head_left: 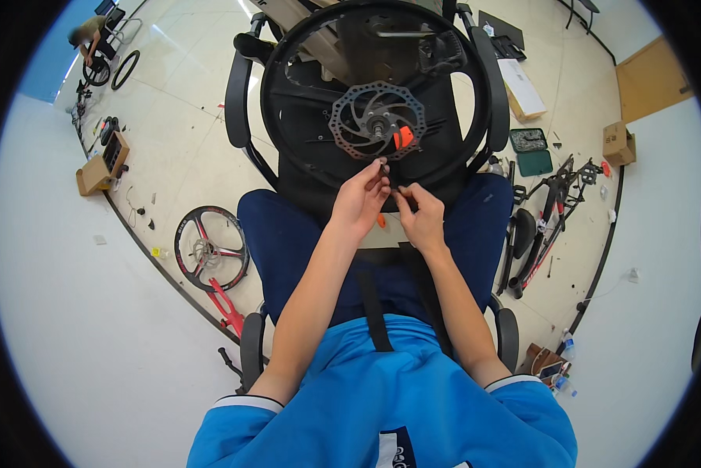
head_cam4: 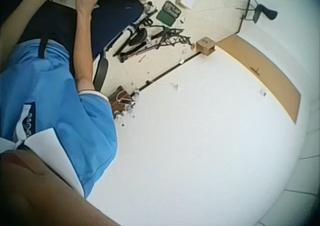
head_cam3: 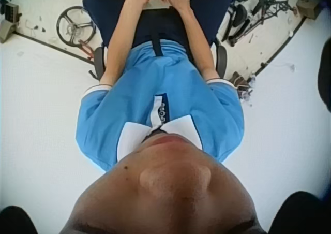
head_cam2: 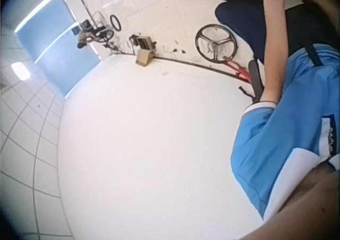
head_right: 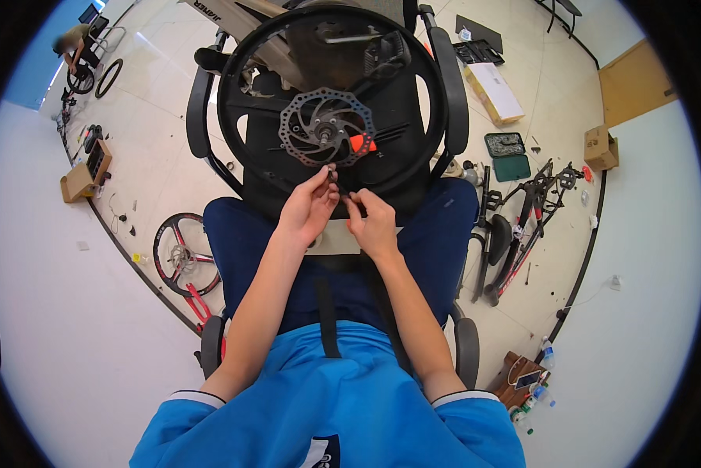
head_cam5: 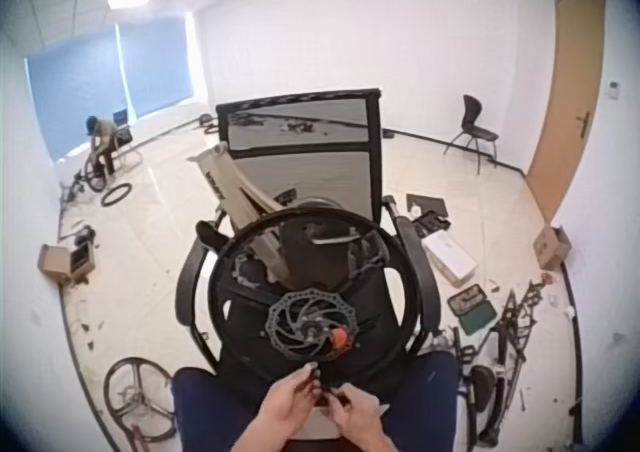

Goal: The person assembles a bicycle disc brake rotor onto a hub by hand, inserting and tightening multiple small bolts. The person repeatedly adjusts the rotor and bolts to secure the assembly.

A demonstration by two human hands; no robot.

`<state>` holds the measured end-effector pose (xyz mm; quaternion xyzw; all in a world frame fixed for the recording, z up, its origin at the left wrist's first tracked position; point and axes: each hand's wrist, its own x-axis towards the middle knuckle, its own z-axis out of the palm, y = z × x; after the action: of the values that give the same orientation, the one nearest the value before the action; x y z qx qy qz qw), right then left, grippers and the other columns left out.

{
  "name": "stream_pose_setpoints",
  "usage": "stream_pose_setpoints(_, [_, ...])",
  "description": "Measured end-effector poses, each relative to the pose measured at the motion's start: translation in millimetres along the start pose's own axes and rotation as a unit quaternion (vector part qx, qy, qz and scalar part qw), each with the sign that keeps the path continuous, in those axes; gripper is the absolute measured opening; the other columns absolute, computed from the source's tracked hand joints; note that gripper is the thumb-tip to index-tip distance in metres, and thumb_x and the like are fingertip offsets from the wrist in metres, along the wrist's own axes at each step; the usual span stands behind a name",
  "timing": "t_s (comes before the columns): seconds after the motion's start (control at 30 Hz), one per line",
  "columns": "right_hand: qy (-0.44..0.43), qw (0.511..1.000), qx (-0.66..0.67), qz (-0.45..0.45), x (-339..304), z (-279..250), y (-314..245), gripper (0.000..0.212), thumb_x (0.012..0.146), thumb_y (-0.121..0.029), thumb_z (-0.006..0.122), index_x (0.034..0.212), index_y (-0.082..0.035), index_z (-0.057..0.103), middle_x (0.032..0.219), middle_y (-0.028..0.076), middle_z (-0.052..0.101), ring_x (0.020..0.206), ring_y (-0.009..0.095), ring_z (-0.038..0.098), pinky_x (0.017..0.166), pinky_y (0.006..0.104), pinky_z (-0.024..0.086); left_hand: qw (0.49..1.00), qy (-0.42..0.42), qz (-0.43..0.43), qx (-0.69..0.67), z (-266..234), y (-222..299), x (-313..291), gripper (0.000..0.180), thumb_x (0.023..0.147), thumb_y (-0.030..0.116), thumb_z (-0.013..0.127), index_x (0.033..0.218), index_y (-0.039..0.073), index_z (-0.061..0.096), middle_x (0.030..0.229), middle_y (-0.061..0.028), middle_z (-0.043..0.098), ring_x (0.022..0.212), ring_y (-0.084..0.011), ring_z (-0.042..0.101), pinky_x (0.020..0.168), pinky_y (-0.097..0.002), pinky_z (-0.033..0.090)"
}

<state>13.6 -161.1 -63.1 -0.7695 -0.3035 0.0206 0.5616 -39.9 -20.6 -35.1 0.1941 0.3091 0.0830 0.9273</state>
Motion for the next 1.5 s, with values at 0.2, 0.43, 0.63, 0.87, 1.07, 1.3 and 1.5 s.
stream_pose_setpoints(0.2, [0.025, 0.986, -0.126, -0.105, 32.8, -18.5, -4.9, 0.014, 0.083, 0.000, 0.072, 0.083, -0.001, 0.058, 0.074, 0.013, 0.060, 0.072, 0.032, 0.061, 0.063, 0.0427, 0.049, 0.999, 0.012, -0.023, -0.018, 32.0, 9.6, 13.0, 0.014, 0.096, 0.018, 0.068, 0.105, 0.008, 0.067, 0.094, 0.0001, 0.067, 0.078, -0.0111, 0.055, 0.073, -0.0264, 0.046])
stream_pose_setpoints(0.43, [-0.012, 0.988, -0.124, -0.092, 52.2, -28.2, 1.0, 0.012, 0.083, -0.002, 0.075, 0.088, 0.002, 0.064, 0.076, 0.015, 0.062, 0.066, 0.030, 0.063, 0.060, 0.0369, 0.050, 0.996, 0.066, -0.027, -0.048, 35.2, 11.0, 24.7, 0.009, 0.096, 0.018, 0.067, 0.102, 0.011, 0.065, 0.093, 0.0005, 0.067, 0.078, -0.0117, 0.053, 0.072, -0.0269, 0.044])
stream_pose_setpoints(0.63, [-0.021, 0.991, -0.114, -0.068, 56.0, -31.6, -3.7, 0.013, 0.081, -0.006, 0.077, 0.087, 0.000, 0.067, 0.078, 0.014, 0.067, 0.072, 0.030, 0.066, 0.064, 0.0385, 0.052, 0.994, 0.074, -0.020, -0.075, 35.4, 9.2, 24.7, 0.013, 0.093, 0.016, 0.072, 0.103, 0.009, 0.066, 0.095, -0.0011, 0.068, 0.078, -0.0124, 0.055, 0.072, -0.0270, 0.045])
stream_pose_setpoints(0.87, [-0.035, 0.996, -0.075, -0.033, 71.0, -46.5, -8.8, 0.016, 0.079, -0.009, 0.080, 0.091, -0.001, 0.074, 0.074, 0.017, 0.067, 0.063, 0.030, 0.064, 0.060, 0.0374, 0.050, 0.989, 0.081, -0.016, -0.121, 35.2, 5.1, 27.2, 0.011, 0.094, 0.014, 0.071, 0.101, 0.009, 0.065, 0.094, -0.0026, 0.069, 0.077, -0.0122, 0.057, 0.071, -0.0273, 0.047])
stream_pose_setpoints(1.07, [-0.071, 0.989, -0.123, -0.041, 85.0, -57.9, -12.2, 0.018, 0.079, -0.010, 0.081, 0.092, 0.000, 0.075, 0.078, 0.016, 0.070, 0.066, 0.027, 0.067, 0.061, 0.0345, 0.051, 0.986, 0.098, -0.008, -0.137, 44.2, 3.4, 24.1, 0.012, 0.094, 0.013, 0.070, 0.102, 0.007, 0.064, 0.094, -0.0034, 0.069, 0.077, -0.0120, 0.059, 0.070, -0.0267, 0.047])
stream_pose_setpoints(1.3, [-0.082, 0.983, -0.153, -0.066, 97.0, -62.2, -16.4, 0.019, 0.078, -0.011, 0.081, 0.093, 0.000, 0.076, 0.081, 0.015, 0.071, 0.066, 0.027, 0.067, 0.061, 0.0345, 0.051, 0.986, 0.082, -0.007, -0.143, 43.4, 1.3, 27.4, 0.012, 0.095, 0.015, 0.069, 0.102, 0.007, 0.064, 0.096, -0.0029, 0.068, 0.077, -0.0118, 0.058, 0.070, -0.0263, 0.047])
stream_pose_setpoints(1.5, [-0.080, 0.981, -0.161, -0.072, 101.4, -60.7, -19.4, 0.018, 0.078, -0.010, 0.081, 0.092, 0.000, 0.075, 0.080, 0.015, 0.071, 0.066, 0.028, 0.067, 0.061, 0.0357, 0.051, 0.990, 0.076, -0.007, -0.115, 42.3, 2.2, 25.9, 0.013, 0.096, 0.018, 0.067, 0.101, 0.006, 0.064, 0.096, -0.0029, 0.067, 0.079, -0.0123, 0.058, 0.071, -0.0271, 0.047])
